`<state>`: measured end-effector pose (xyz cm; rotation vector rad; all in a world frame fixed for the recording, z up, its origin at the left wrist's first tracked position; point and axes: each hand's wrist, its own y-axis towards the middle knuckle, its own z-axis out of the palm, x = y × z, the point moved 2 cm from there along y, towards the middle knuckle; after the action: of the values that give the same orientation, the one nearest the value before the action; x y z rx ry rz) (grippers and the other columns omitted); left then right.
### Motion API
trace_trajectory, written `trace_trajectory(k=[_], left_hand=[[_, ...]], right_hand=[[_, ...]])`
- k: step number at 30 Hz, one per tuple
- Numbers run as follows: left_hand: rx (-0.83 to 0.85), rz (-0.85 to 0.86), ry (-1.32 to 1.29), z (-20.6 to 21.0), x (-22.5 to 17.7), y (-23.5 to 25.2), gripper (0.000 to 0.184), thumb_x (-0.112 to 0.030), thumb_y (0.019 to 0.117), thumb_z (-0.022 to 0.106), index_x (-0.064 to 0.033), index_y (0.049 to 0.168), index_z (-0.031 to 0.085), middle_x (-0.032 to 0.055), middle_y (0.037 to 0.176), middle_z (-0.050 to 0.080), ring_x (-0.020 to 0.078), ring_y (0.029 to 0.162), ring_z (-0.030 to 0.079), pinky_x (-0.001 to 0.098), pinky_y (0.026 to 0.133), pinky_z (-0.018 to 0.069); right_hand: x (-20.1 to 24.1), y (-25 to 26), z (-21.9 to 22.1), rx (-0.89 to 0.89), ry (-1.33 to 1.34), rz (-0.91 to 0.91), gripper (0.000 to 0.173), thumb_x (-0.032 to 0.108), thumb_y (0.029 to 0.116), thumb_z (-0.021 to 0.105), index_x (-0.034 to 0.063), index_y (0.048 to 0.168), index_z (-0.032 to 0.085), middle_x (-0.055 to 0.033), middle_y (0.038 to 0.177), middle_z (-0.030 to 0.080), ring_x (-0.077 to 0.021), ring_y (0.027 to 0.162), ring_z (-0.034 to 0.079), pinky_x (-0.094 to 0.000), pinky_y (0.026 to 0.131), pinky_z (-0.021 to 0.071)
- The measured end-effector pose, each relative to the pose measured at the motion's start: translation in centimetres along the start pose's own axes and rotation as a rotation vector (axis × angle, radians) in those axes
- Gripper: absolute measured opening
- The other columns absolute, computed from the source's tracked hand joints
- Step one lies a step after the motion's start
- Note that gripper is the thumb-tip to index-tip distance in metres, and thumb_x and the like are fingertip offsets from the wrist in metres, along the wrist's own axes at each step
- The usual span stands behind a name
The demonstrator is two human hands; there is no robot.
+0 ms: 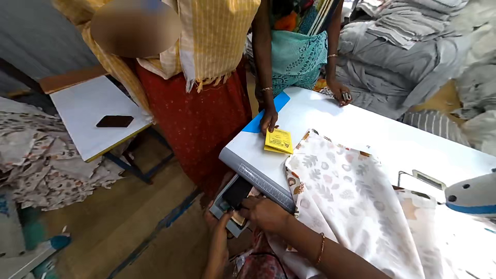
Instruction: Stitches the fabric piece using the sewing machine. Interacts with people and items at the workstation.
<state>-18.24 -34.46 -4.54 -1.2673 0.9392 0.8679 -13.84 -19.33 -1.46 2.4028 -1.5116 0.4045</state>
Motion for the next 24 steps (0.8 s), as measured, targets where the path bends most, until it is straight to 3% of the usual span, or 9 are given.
trace_trajectory(k=[5, 7, 9, 11, 13, 14, 17, 20, 24], left_hand=[[0.004, -0.001, 0.01, -0.1, 0.1, 0.0, 0.082, -0.011, 0.0873, 0.064, -0.007, 0.157, 0.022, 0.0252, 0.144, 0.046, 0.0299, 0.114, 0.058, 0.0451, 0.084, 0.0546], [-0.008, 0.001, 0.007, -0.1, 0.4, 0.1, 0.081, -0.012, 0.0875, 0.065, -0.007, 0.157, 0.024, 0.025, 0.144, 0.046, 0.0297, 0.115, 0.059, 0.0453, 0.083, 0.0559], [-0.015, 0.014, -0.016, -0.1, 0.7, 0.3, 0.079, -0.013, 0.0878, 0.065, -0.0059, 0.156, 0.025, 0.0244, 0.142, 0.048, 0.0284, 0.114, 0.059, 0.0443, 0.084, 0.0559], [-0.014, 0.01, -0.041, 0.2, 0.6, 0.4, 0.079, -0.016, 0.0882, 0.064, -0.0067, 0.156, 0.025, 0.0225, 0.141, 0.049, 0.0266, 0.114, 0.06, 0.0428, 0.085, 0.0561], [-0.005, -0.003, -0.066, 0.6, 0.2, 0.4, 0.076, -0.019, 0.091, 0.063, -0.0078, 0.156, 0.024, 0.0216, 0.142, 0.049, 0.0262, 0.116, 0.059, 0.0426, 0.087, 0.0556], [0.002, -0.008, -0.071, 0.9, 0.0, 0.5, 0.074, -0.02, 0.0925, 0.062, -0.0078, 0.156, 0.025, 0.0214, 0.142, 0.049, 0.0259, 0.116, 0.059, 0.042, 0.086, 0.0553], [0.044, -0.044, -0.053, 2.0, -0.4, 1.2, 0.066, -0.022, 0.0983, 0.059, -0.007, 0.154, 0.028, 0.0214, 0.137, 0.053, 0.0244, 0.107, 0.062, 0.0387, 0.079, 0.0557], [0.067, -0.087, -0.02, 3.6, -1.2, 1.9, 0.059, -0.028, 0.1042, 0.053, -0.006, 0.153, 0.029, 0.0205, 0.127, 0.057, 0.0204, 0.092, 0.063, 0.0323, 0.065, 0.0528], [0.059, -0.115, -0.031, 4.5, -1.9, 2.1, 0.059, -0.034, 0.1064, 0.051, -0.0056, 0.153, 0.03, 0.0223, 0.136, 0.053, 0.0249, 0.106, 0.06, 0.0374, 0.078, 0.052]], right_hand=[[0.1, -1.1, -3.0, -0.383, -0.013, -0.036, 0.026, -0.009, 0.0893, 0.064, 0.0, 0.112, 0.073, -0.0175, 0.108, 0.073, -0.0331, 0.103, 0.072, -0.0422, 0.091, 0.0597], [-1.1, -1.4, -5.8, -0.594, -0.031, 0.12, 0.029, -0.006, 0.0862, 0.068, 0.003, 0.113, 0.075, -0.0175, 0.109, 0.073, -0.033, 0.102, 0.073, -0.0443, 0.089, 0.0608], [-3.5, -1.5, -8.0, -0.748, -0.086, 0.315, 0.036, 0.001, 0.0873, 0.073, 0.0079, 0.123, 0.073, -0.0204, 0.121, 0.068, -0.0378, 0.111, 0.068, -0.0516, 0.093, 0.0578], [-6.1, -1.6, -9.3, -0.76, -0.157, 0.44, 0.065, 0.001, 0.0774, 0.083, 0.0107, 0.138, 0.063, -0.0275, 0.14, 0.055, -0.0483, 0.129, 0.054, -0.0658, 0.101, 0.0471], [-8.3, -1.7, -9.1, -0.681, -0.269, 0.493, 0.08, -0.003, 0.0694, 0.087, 0.0116, 0.143, 0.059, -0.0284, 0.148, 0.05, -0.0514, 0.136, 0.048, -0.0736, 0.102, 0.0408], [-9.2, -1.7, -8.8, -0.64, -0.315, 0.492, 0.075, -0.004, 0.0709, 0.085, 0.009, 0.141, 0.061, -0.0289, 0.145, 0.053, -0.0517, 0.135, 0.049, -0.0743, 0.101, 0.0409], [-10.3, -1.7, -8.3, -0.544, -0.39, 0.475, 0.044, -0.007, 0.0882, 0.068, -0.0007, 0.132, 0.065, -0.0305, 0.133, 0.061, -0.0511, 0.125, 0.059, -0.0687, 0.098, 0.0473], [-10.3, -1.6, -8.3, -0.482, -0.396, 0.472, 0.04, -0.012, 0.0912, 0.061, -0.0072, 0.131, 0.063, -0.0317, 0.129, 0.064, -0.0497, 0.12, 0.064, -0.0628, 0.096, 0.0515], [-10.2, -1.7, -8.0, -0.546, -0.492, 0.401, 0.039, -0.012, 0.0885, 0.063, -0.0102, 0.127, 0.064, -0.0311, 0.122, 0.068, -0.0459, 0.109, 0.071, -0.0537, 0.086, 0.0593]])
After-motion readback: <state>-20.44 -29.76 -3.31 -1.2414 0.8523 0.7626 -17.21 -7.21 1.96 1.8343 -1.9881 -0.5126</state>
